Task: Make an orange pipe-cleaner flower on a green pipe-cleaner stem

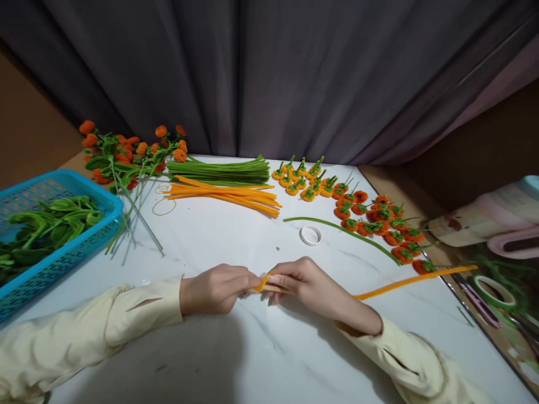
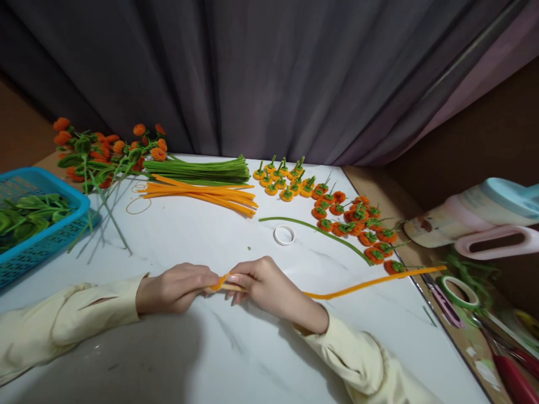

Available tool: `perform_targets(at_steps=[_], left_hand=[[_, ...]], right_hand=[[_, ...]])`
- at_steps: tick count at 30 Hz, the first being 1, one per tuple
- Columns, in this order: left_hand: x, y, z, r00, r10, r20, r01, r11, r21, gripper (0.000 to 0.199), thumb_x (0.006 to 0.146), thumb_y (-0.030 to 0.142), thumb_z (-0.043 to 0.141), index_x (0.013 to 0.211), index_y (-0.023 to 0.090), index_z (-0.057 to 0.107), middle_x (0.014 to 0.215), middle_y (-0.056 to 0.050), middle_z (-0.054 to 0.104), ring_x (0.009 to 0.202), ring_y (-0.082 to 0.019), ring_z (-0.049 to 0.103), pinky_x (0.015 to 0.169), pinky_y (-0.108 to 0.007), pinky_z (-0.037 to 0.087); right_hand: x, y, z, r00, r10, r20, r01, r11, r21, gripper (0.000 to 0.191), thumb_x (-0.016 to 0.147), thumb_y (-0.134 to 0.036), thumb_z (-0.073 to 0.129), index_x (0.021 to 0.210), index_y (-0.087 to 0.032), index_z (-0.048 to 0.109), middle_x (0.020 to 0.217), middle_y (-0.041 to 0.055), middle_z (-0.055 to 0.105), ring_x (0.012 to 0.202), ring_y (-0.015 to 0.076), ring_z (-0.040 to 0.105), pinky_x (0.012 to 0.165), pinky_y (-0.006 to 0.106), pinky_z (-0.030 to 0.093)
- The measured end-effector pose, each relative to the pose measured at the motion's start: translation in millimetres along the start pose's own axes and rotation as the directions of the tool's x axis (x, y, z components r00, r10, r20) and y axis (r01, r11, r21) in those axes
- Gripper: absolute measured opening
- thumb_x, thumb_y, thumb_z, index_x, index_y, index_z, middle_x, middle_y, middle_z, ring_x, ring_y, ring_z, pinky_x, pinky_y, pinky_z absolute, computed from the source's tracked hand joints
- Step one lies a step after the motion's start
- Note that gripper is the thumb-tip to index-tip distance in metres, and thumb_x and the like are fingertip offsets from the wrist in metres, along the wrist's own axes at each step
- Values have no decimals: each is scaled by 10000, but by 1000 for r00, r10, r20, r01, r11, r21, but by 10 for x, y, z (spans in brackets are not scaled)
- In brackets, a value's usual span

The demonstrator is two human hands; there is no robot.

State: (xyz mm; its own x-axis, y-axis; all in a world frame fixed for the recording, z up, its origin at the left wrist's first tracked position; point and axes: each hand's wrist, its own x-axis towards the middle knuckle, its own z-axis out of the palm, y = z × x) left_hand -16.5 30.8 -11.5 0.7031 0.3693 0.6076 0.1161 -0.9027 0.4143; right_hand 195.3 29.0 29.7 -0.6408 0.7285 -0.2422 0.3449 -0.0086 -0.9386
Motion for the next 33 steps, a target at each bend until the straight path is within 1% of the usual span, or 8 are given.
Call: perform_targets(at_steps=[4,9,13,17,22,26,29,33], left_hand=[[2,12,19,998,-32,-56,34,998,46,220,865,51,401,1062,132,459,737,-61,625,625,-121,551,566,-210,473],[3,-7,28,999,31,-23,-31,999,32,266,849,23,377,1086,138,420,708,-51,602,572,-118,487,534,-218,450],[-8,-22,35,998,67,-9,-67,997,36,260,862,43,380,1101,141,411,728,-58,606,606,-128,523,563,-234,469],[-6,18,27,990,-136,-35,133,989,-67,195,904,130,424,1093,178,415,801,-42,613,629,-108,560,580,-213,470],[70,114,-37,822,-559,111,556,745,-369,219,883,310,513,1046,169,470,883,-53,626,675,-108,576,599,-215,463],[148,116,-43,660,-695,287,712,455,-535,348,942,438,318,989,143,497,781,-58,635,633,-115,559,544,-223,427],[172,100,-1,609,-679,409,747,318,-583,435,941,492,245,863,140,489,721,-61,630,530,-103,525,449,-214,375],[175,116,28,607,-677,416,765,354,-539,383,940,463,288,786,156,458,676,-32,611,476,-82,481,453,-210,379]], right_hand=[[26,2,15,995,86,57,-97,970,222,417,832,-485,538,735,-92,637,695,99,662,549,134,593,590,267,474],[31,-5,-11,985,116,126,-145,957,253,418,824,-482,544,702,-91,628,637,77,640,493,112,560,520,235,433],[22,10,-53,981,90,173,-130,964,232,390,853,-425,528,642,-106,604,490,-6,525,378,50,369,421,196,302],[20,13,-88,993,81,86,-94,984,150,392,867,-392,515,618,-105,613,414,-57,365,390,46,256,407,204,201],[14,-10,-98,995,-25,-102,20,999,-51,360,880,-318,499,612,-110,621,521,-3,525,461,63,365,471,199,292],[-14,4,-48,947,-255,-195,184,929,-321,299,886,-195,444,659,-127,626,580,15,578,506,80,444,525,194,339],[-42,63,13,871,-447,-204,274,788,-551,271,813,-56,377,813,-124,639,643,40,597,574,113,506,555,203,363],[-68,115,63,866,-479,-143,255,670,-698,350,734,0,349,930,-113,616,702,69,607,618,145,523,561,219,375]])
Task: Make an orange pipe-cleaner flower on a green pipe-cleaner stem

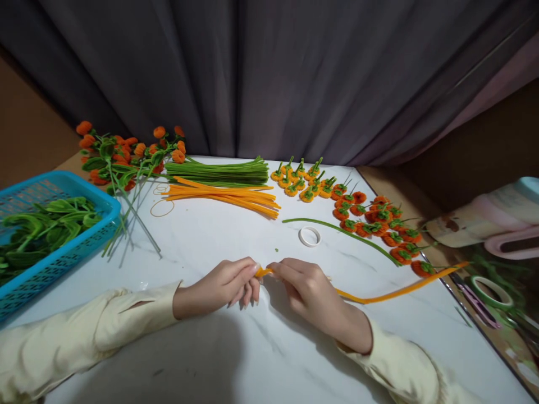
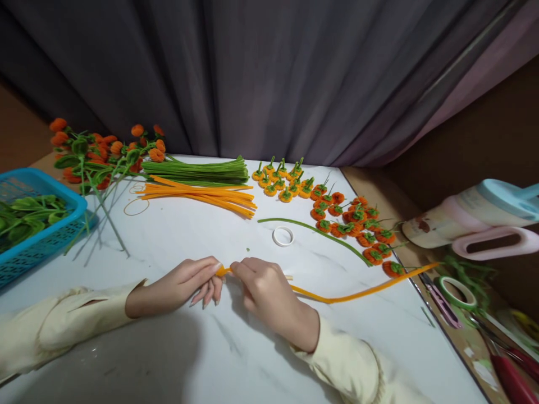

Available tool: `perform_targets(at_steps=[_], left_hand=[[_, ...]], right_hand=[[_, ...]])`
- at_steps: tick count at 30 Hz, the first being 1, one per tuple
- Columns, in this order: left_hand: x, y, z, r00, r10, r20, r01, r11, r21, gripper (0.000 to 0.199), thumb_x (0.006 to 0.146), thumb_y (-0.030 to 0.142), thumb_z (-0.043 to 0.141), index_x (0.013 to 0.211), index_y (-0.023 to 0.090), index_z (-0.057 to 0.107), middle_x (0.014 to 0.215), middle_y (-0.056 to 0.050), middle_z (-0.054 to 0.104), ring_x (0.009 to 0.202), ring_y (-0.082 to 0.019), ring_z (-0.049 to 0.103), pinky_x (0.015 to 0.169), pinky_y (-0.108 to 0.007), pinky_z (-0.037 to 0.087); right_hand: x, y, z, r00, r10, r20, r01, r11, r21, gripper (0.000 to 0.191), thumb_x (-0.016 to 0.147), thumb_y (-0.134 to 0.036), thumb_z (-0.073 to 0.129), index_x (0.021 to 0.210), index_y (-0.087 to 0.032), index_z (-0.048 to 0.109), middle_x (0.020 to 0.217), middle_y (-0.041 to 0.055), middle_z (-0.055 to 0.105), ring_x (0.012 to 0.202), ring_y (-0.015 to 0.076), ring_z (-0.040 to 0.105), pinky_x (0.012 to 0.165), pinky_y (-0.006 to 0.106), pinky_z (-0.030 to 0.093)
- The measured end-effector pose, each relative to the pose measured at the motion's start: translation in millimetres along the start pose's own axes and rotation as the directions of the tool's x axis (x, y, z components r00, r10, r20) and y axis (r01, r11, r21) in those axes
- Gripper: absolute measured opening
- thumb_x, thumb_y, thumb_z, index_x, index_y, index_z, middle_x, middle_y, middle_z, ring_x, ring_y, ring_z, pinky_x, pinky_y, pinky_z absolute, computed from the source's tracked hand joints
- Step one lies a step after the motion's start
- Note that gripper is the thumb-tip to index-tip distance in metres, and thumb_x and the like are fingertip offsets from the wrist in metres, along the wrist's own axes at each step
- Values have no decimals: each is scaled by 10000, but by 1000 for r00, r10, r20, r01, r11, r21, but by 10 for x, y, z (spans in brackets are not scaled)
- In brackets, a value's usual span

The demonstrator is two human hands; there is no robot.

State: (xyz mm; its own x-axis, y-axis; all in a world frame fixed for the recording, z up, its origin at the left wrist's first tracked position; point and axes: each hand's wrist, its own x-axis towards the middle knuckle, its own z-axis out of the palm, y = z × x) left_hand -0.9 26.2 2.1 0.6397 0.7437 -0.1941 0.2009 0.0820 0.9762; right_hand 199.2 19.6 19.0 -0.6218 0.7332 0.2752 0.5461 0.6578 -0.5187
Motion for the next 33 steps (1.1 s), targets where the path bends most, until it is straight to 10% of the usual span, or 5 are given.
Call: perform_targets(at_steps=[14,24,33], left_hand=[[-74,23,-68,969,222,108,-247,874,418,314,953,249,284,721,173,482,631,31,544,566,-75,466,623,-180,372],[-98,42,-44,953,268,141,-300,901,314,227,928,190,315,862,161,531,621,35,544,561,-72,474,569,-160,373],[-124,-51,-21,914,397,82,-385,787,483,167,906,143,321,948,180,479,772,-9,593,650,-94,543,622,-190,440]], right_hand=[[109,79,-131,937,121,329,-226,926,302,282,906,-274,471,821,-133,701,643,34,624,556,103,486,570,209,351],[139,-28,-177,789,238,567,-569,629,529,396,863,-430,512,656,-115,631,422,-48,387,406,59,310,427,191,266],[114,-13,-139,718,216,661,-690,347,636,346,857,-400,533,716,-105,647,537,8,578,418,56,327,411,193,239]])
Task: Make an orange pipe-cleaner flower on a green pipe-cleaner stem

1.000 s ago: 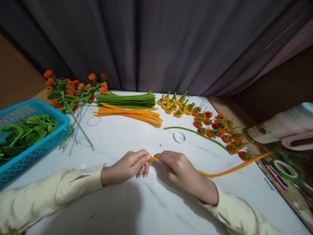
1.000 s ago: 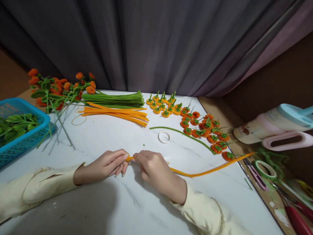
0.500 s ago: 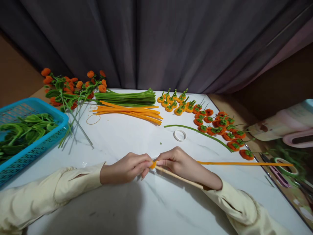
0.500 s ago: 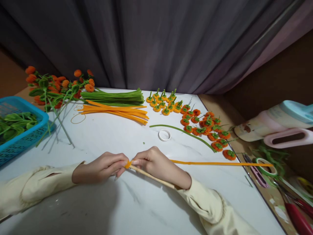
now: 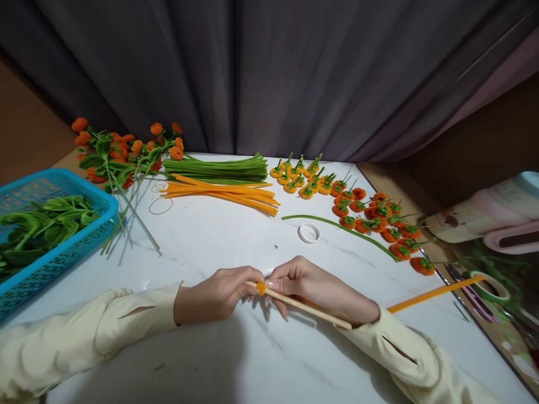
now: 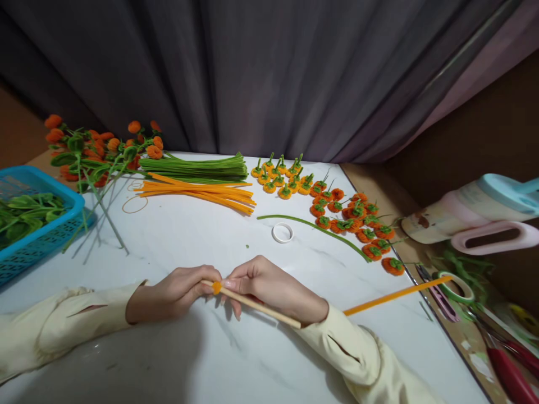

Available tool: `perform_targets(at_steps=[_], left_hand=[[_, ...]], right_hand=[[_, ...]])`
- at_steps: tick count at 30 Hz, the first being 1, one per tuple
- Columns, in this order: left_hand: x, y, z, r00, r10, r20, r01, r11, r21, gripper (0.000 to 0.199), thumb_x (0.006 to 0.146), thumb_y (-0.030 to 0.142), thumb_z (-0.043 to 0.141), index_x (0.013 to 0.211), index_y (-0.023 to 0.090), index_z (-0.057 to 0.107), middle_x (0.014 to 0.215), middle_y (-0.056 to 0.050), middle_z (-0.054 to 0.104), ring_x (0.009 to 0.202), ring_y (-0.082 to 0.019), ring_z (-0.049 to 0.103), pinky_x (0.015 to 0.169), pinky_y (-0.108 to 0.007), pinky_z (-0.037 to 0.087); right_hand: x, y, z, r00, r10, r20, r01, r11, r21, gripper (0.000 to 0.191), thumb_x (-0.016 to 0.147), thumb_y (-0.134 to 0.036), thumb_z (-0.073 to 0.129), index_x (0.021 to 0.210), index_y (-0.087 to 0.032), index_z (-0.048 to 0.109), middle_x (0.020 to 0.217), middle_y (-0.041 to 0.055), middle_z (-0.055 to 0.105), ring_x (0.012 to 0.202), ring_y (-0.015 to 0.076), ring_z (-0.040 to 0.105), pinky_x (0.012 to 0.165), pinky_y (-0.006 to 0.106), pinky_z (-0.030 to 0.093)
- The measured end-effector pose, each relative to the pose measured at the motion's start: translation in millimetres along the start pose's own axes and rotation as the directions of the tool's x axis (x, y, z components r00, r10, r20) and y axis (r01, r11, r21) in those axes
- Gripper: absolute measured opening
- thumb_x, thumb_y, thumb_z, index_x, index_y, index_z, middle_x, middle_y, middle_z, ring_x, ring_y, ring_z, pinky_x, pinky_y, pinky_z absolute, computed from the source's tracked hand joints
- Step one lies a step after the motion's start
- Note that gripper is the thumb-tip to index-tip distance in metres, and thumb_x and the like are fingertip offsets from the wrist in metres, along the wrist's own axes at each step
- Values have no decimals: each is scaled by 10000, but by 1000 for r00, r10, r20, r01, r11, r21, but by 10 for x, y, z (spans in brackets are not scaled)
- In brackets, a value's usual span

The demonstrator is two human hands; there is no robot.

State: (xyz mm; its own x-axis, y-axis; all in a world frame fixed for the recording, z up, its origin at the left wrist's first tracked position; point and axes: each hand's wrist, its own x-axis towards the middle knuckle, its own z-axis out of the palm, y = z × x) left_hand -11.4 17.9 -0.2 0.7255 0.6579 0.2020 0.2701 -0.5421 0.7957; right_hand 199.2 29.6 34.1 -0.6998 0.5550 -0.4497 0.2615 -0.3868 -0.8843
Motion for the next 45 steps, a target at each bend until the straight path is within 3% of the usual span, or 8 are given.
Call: perform_targets(at_steps=[3,8,13,17,24,30,34,45], left_hand=[[-16,4,22,999,-40,-34,40,999,-16,167,884,122,341,1009,186,433,862,-29,621,680,-97,582,626,-200,465],[-48,-8,57,986,62,-155,-54,997,56,195,884,117,349,1036,183,452,960,-61,632,739,-108,611,650,-208,480],[-19,5,35,963,-86,-254,82,996,-28,214,921,187,360,1106,177,467,793,-15,635,631,-95,572,593,-200,459],[32,36,-15,959,-126,-254,101,989,-108,211,943,233,336,1058,156,495,684,-1,600,593,-94,540,553,-196,430],[48,37,-22,951,-151,-268,135,988,-76,180,936,242,354,972,153,506,662,16,576,578,-87,532,555,-183,428],[52,30,11,961,4,-278,22,996,90,156,927,170,373,965,151,522,773,-15,618,675,-88,572,623,-168,451],[48,-3,14,958,147,-247,-101,977,188,165,924,123,372,969,138,530,808,-38,609,743,-100,573,689,-175,455],[41,-50,-3,984,179,-6,-177,977,121,235,952,183,326,960,126,553,785,-56,611,721,-118,542,679,-195,434]], right_hand=[[29,52,-22,999,13,46,-19,993,113,329,851,-393,551,768,-95,665,515,-4,559,401,52,332,408,199,225],[97,135,-14,993,3,114,-34,962,271,296,835,-380,588,793,-93,649,504,-10,567,361,40,332,370,189,206],[182,207,77,994,-110,1,104,937,333,326,835,-421,571,783,-102,613,541,14,606,375,52,427,380,177,292],[192,215,184,983,-147,-106,169,956,239,388,846,-508,515,850,-124,575,554,1,596,381,63,436,392,185,335],[42,107,324,994,-91,-60,86,994,-74,372,937,-485,356,814,-160,488,551,-37,531,370,45,343,397,178,308],[-49,-16,355,999,-35,-5,34,988,-153,325,967,-380,326,799,-160,497,512,-50,487,391,56,347,425,174,328],[-100,-86,314,1000,-15,11,15,997,-72,307,953,-394,360,845,-153,516,509,-45,504,362,49,320,374,163,272],[-89,-102,0,995,47,92,-65,976,207,279,852,-271,478,616,-129,522,426,-13,524,263,35,289,282,165,173]])
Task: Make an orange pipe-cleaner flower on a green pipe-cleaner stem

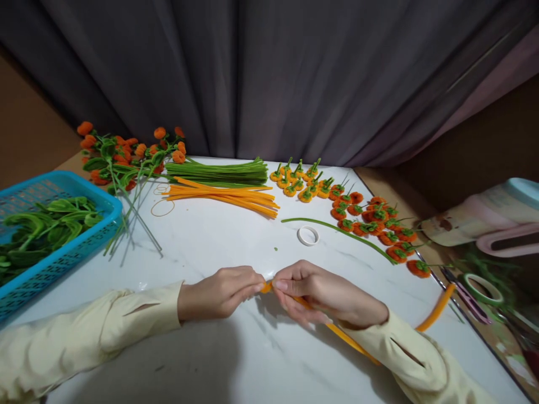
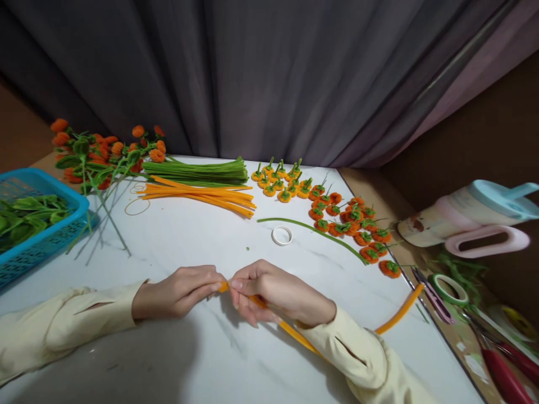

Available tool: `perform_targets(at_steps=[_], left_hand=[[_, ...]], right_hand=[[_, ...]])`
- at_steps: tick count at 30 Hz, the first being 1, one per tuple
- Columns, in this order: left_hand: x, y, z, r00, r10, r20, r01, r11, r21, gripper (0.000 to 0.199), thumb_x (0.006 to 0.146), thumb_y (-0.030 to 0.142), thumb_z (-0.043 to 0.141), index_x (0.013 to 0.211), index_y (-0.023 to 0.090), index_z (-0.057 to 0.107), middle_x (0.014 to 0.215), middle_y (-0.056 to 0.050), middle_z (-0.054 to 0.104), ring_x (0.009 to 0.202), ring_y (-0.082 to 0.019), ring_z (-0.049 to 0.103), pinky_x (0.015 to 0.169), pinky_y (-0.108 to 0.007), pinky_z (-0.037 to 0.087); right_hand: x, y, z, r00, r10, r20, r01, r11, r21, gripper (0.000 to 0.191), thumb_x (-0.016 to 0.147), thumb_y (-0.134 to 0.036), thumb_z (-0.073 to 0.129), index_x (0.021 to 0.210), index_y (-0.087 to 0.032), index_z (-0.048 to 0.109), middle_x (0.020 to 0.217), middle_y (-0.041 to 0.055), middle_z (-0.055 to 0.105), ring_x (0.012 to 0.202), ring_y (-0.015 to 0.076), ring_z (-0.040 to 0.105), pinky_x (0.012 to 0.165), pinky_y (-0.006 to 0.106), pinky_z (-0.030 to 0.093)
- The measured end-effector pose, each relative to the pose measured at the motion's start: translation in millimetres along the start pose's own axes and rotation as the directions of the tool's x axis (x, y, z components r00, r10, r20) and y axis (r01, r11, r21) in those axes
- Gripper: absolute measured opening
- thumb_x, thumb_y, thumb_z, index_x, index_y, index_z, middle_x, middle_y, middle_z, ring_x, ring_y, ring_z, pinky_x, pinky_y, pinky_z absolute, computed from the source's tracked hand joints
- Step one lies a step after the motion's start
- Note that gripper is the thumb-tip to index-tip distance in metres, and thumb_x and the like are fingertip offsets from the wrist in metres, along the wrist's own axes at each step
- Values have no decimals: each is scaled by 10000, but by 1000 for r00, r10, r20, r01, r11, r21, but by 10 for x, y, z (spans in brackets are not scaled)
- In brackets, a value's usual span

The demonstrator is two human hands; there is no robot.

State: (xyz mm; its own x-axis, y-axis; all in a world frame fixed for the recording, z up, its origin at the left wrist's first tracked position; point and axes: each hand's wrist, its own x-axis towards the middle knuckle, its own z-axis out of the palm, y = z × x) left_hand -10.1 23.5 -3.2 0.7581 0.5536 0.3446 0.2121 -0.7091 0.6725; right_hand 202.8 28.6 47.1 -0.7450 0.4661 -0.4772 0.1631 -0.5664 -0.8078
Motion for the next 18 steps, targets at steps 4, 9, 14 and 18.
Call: perform_targets(at_steps=[4,9,14,18], left_hand=[[-4,12,-11,992,-79,94,88,991,-98,244,950,211,330,965,137,562,774,-39,601,680,-107,524,651,-191,412],[34,19,-43,947,-248,202,303,899,-316,259,953,271,327,921,145,550,701,-4,572,634,-94,506,645,-202,394],[76,-3,-56,882,-352,315,472,654,-592,297,943,382,362,910,138,529,676,9,541,561,-81,409,557,-204,347],[88,-14,-55,854,-385,349,516,553,-654,320,934,416,379,893,133,524,682,9,523,555,-78,389,541,-211,330]], right_hand=[[57,76,-155,995,57,86,-58,998,5,215,830,-243,496,648,-134,525,391,-47,465,251,34,251,262,159,134],[137,126,-239,992,4,124,4,998,-63,290,854,-256,486,592,-133,496,348,-78,356,273,23,186,283,165,93],[181,166,-236,996,-40,77,44,998,-47,324,850,-304,526,576,-142,464,394,-77,367,296,24,217,292,172,109],[189,195,-216,996,-67,57,69,996,-49,339,871,-341,522,612,-123,504,409,-57,443,282,20,270,318,177,156]])
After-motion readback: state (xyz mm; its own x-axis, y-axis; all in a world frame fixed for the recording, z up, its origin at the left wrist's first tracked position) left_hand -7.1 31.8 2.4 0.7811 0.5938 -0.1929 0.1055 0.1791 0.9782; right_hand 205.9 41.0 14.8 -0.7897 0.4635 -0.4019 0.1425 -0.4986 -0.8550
